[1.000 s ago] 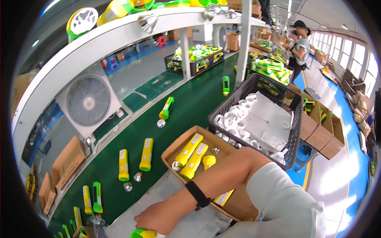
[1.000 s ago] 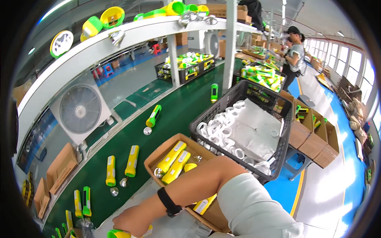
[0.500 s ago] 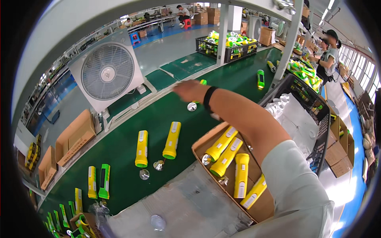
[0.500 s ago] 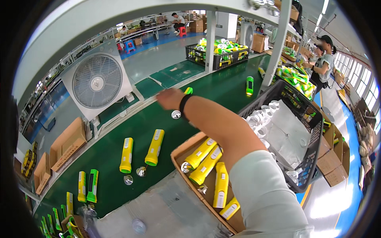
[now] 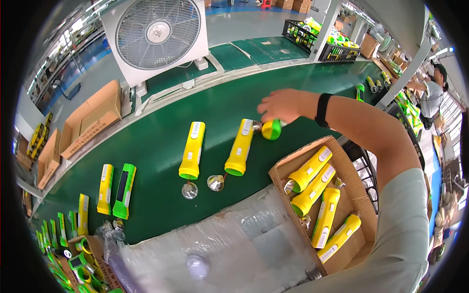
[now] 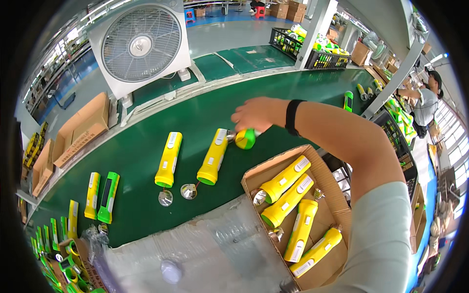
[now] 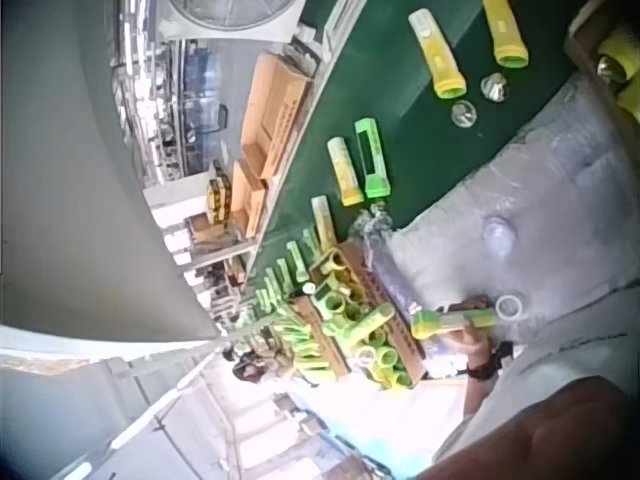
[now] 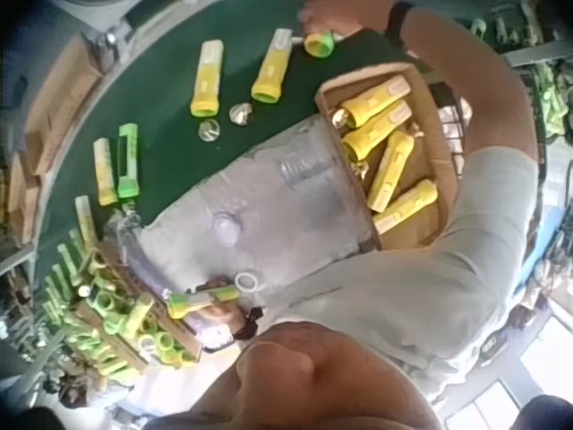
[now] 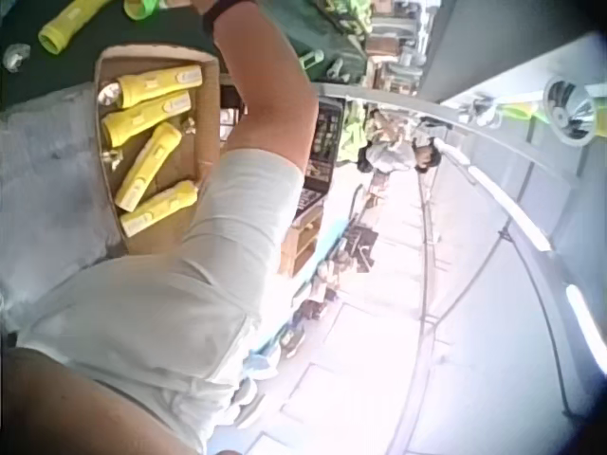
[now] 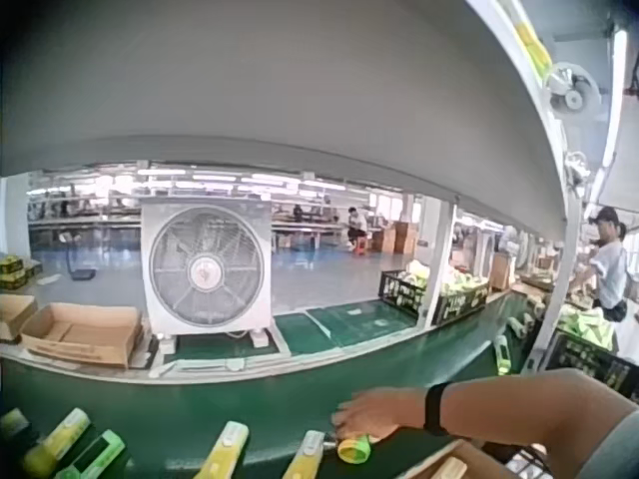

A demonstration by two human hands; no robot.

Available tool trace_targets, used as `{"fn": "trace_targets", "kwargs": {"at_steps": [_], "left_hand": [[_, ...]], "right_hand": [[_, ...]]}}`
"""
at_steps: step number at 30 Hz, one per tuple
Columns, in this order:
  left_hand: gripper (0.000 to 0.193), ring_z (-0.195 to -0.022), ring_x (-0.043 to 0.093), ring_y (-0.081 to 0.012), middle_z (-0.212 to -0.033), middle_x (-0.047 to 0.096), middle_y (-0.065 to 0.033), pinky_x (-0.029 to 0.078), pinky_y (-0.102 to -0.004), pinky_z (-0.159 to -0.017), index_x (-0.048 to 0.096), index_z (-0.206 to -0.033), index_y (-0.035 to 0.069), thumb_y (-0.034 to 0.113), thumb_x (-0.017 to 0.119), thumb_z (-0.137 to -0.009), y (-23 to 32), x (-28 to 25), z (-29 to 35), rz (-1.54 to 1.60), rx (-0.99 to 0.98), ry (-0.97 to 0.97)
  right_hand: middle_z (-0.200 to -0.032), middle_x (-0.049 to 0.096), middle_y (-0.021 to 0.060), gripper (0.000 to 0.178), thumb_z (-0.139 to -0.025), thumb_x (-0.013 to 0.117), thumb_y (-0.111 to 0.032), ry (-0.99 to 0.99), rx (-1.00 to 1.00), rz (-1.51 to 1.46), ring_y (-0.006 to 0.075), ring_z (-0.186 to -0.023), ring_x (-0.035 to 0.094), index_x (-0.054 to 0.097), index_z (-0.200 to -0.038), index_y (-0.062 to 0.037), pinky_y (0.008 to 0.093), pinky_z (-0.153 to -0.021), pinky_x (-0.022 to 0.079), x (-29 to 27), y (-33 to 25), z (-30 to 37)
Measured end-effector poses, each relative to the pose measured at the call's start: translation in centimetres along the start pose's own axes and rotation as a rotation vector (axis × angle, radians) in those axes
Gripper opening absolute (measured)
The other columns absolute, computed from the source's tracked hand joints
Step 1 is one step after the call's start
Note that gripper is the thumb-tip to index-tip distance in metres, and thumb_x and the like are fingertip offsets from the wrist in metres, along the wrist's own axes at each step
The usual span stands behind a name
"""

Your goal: Assembling the lens and casing components of green and yellow flashlights at a factory station.

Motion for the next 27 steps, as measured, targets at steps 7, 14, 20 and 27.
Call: {"fn": "trace_targets", "kwargs": {"at_steps": [7, 14, 20, 27], "left_hand": [[0.061, -0.087, 0.062, -0.0241, -0.096, 0.064, -0.0179, 0.048, -0.0321, -0.081, 0.056, -0.113, -0.004, 0.049, 0.061, -0.084, 0.8, -3.6, 2.7, 0.152, -0.102, 0.031], [0.056, -0.081, 0.061, -0.0264, -0.093, 0.063, -0.0172, 0.049, -0.035, -0.076, 0.05, -0.116, -0.007, 0.038, 0.062, -0.084, 0.1, -5.0, 2.6, 0.223, 0.01, 0.104], [0.054, -0.076, 0.06, -0.0287, -0.09, 0.061, -0.0164, 0.051, -0.0379, -0.071, 0.044, -0.119, -0.011, 0.026, 0.064, -0.084, -1.0, -4.9, 1.9, 0.331, 0.019, -0.021], [0.061, -0.066, 0.057, -0.0224, -0.084, 0.057, -0.0121, 0.05, -0.0335, -0.063, 0.032, -0.13, -0.002, 0.018, 0.066, -0.083, -3.3, -2.4, 0.4, 0.271, 0.011, -0.191]], "right_hand": [[-0.131, 0.044, 0.0114, 0.04, -0.066, 0.071, -0.021, 0.367, -0.481, -0.036, 0.0316, -0.122, 0.043, 0.062, -0.105, -0.017, 0.0436, -0.091, 0.042, -5.0, -8.2, -5.8], [-0.116, 0.05, 0.015, 0.077, -0.07, 0.071, -0.023, 0.271, -0.209, -0.322, 0.034, -0.11, 0.05, 0.033, -0.137, -0.0192, 0.0449, -0.091, 0.04, -3.7, -9.0, -9.5], [-0.111, 0.048, 0.0152, 0.078, -0.068, 0.069, -0.021, 0.26, -0.07, -0.208, 0.038, -0.103, 0.051, 0.031, -0.136, -0.0245, 0.0462, -0.089, 0.04, -6.7, -10.3, -10.4], [-0.104, 0.048, 0.0124, 0.065, -0.067, 0.065, -0.007, 0.603, 0.068, -0.518, 0.0384, -0.099, 0.052, 0.042, -0.126, -0.0212, 0.0449, -0.084, 0.045, -17.1, -16.3, 6.2]]}}
Point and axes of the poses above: each hand's wrist, its own z-axis away from the middle knuckle, its own x-axis out of the palm, y = z × x, the point moved 1 cm from there along -z, towards the middle knuckle
